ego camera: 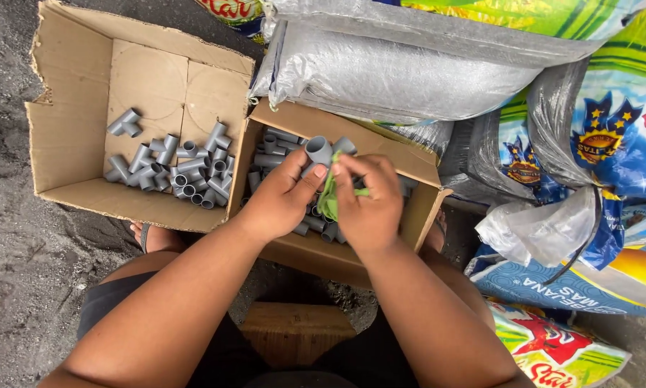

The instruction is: Cleaning PVC pipe fittings with a cloth and transferring them between boxes.

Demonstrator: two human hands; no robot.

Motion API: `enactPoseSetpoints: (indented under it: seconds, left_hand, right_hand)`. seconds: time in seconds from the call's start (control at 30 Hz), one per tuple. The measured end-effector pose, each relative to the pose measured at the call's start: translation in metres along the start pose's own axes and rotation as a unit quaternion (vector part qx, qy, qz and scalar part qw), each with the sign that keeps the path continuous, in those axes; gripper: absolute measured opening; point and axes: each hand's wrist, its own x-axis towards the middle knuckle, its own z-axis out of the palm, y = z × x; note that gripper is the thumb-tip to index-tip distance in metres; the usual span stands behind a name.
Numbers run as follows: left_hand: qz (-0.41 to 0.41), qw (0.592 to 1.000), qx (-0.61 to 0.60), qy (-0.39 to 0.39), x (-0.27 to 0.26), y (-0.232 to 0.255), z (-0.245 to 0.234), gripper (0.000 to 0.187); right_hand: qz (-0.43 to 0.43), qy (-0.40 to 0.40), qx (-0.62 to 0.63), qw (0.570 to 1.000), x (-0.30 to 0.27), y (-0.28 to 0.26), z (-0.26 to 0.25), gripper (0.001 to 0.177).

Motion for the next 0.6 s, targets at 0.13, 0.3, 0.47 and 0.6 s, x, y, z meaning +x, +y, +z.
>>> enactPoseSetpoints:
  seconds: [0.13,0.3,0.47,0.6]
  left_hand:
    - [0.003,1.000,-0.012,0.018,-0.001,-0.012,-0.011,0.045]
    - [0.034,0.999,0.017,0.002,-0.008,-0.001,-0.021,0.041]
    - [0.050,0.998,0.023,0.005,-0.011,-0.009,-0.025,0.043]
    - [0.046,0.999,0.004,0.025,-0.011,-0.013,-0.028,0.043]
  right_hand:
    - [-0.023,-0.054,0.038,0.998,-0.009,-0.016,0.008,0.026]
    - [-0.038,-0.053,0.037,0.997,0.003,-0.009,0.008,0.029]
    - [-0.013,-0.046,0.037,0.998,-0.008,-0.024,0.023,0.023]
    - [-0.014,-0.062,0.060,0.996,-0.015,-0.026,0.033,0.020]
